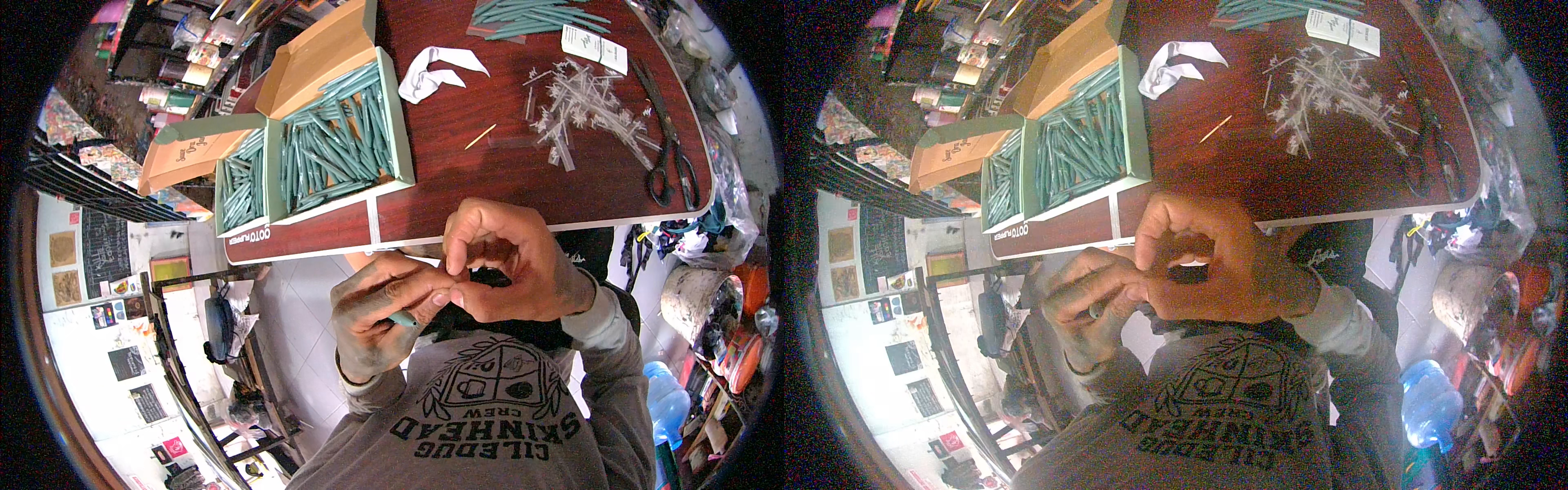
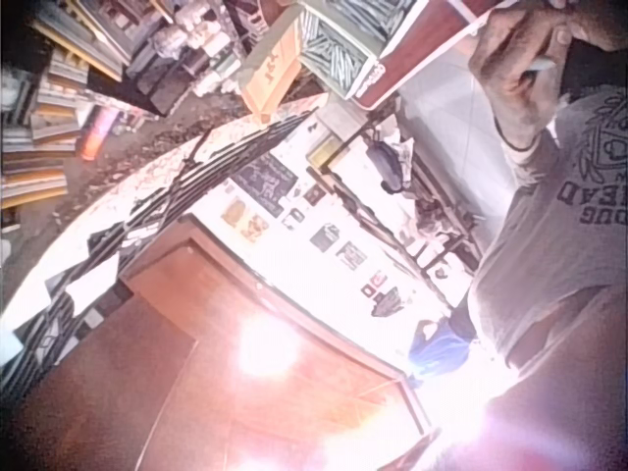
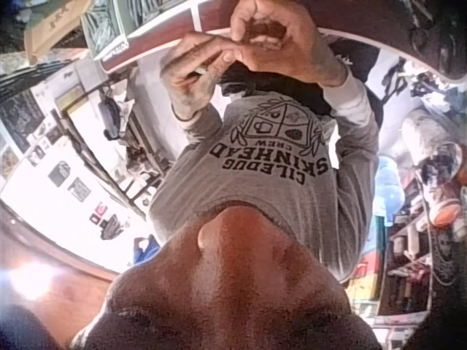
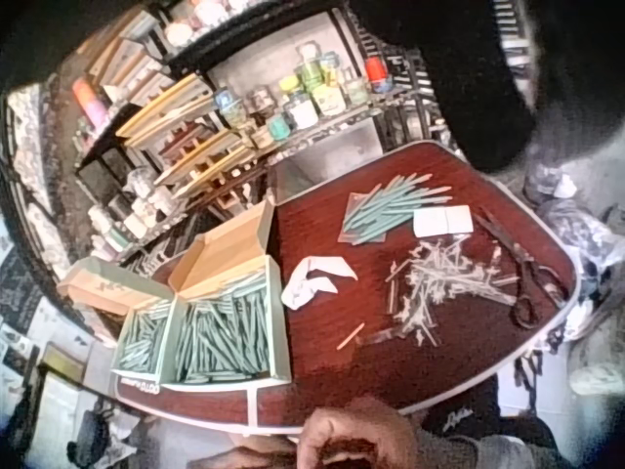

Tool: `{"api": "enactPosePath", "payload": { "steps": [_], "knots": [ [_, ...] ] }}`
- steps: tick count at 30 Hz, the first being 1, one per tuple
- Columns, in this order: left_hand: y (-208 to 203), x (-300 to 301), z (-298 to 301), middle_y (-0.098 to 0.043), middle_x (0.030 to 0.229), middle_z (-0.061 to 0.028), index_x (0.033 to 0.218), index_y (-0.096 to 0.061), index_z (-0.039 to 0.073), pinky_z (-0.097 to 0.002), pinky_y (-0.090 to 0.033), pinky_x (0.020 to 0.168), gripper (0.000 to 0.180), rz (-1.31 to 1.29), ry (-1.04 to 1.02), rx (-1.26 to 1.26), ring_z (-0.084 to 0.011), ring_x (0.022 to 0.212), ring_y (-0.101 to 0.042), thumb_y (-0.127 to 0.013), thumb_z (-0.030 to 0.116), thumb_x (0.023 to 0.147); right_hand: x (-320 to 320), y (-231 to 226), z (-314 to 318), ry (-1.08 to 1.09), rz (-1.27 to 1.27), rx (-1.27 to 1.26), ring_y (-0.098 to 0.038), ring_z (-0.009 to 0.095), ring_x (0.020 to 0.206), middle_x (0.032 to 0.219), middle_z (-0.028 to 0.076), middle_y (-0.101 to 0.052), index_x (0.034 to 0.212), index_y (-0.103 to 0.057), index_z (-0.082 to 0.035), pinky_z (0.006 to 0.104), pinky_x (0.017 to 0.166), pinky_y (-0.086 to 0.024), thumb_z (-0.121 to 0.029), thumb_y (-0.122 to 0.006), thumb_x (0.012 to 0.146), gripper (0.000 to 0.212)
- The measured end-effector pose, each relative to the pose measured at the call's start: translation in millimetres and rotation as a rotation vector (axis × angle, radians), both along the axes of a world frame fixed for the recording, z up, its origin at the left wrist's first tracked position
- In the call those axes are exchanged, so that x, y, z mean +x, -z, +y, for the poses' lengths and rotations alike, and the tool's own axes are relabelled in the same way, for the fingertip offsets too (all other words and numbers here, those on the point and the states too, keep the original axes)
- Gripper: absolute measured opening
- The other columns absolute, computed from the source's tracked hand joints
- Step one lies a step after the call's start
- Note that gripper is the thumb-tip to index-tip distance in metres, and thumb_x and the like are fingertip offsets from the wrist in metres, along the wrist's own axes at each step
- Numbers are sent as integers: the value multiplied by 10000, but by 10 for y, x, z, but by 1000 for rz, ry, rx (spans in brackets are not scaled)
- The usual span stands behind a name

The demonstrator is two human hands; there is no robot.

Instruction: The person picks up a white sticker and applies it to a green tube.

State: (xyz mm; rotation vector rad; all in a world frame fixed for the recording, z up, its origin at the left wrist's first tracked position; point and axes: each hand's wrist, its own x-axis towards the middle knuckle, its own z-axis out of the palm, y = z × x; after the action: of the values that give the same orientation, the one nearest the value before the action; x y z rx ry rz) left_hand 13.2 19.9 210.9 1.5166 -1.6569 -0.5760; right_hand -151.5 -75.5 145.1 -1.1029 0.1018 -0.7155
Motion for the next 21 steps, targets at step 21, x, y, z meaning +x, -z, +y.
{"api": "enactPosePath", "payload": {
  "steps": [21],
  "knots": [
    [168, -52, 11, -714, 817, -42, 951, -762, 22, -216, -349, 552, 170, 178, -311, -150, -78, 658, -528, -793, 132, 825, 134, -84, 47, 775, 48, -657, -618, 156, 743, 939, 125, -616, 945, -659, -4, 261, 638, -486, 37, -791, 718, 266]
  ]
}}
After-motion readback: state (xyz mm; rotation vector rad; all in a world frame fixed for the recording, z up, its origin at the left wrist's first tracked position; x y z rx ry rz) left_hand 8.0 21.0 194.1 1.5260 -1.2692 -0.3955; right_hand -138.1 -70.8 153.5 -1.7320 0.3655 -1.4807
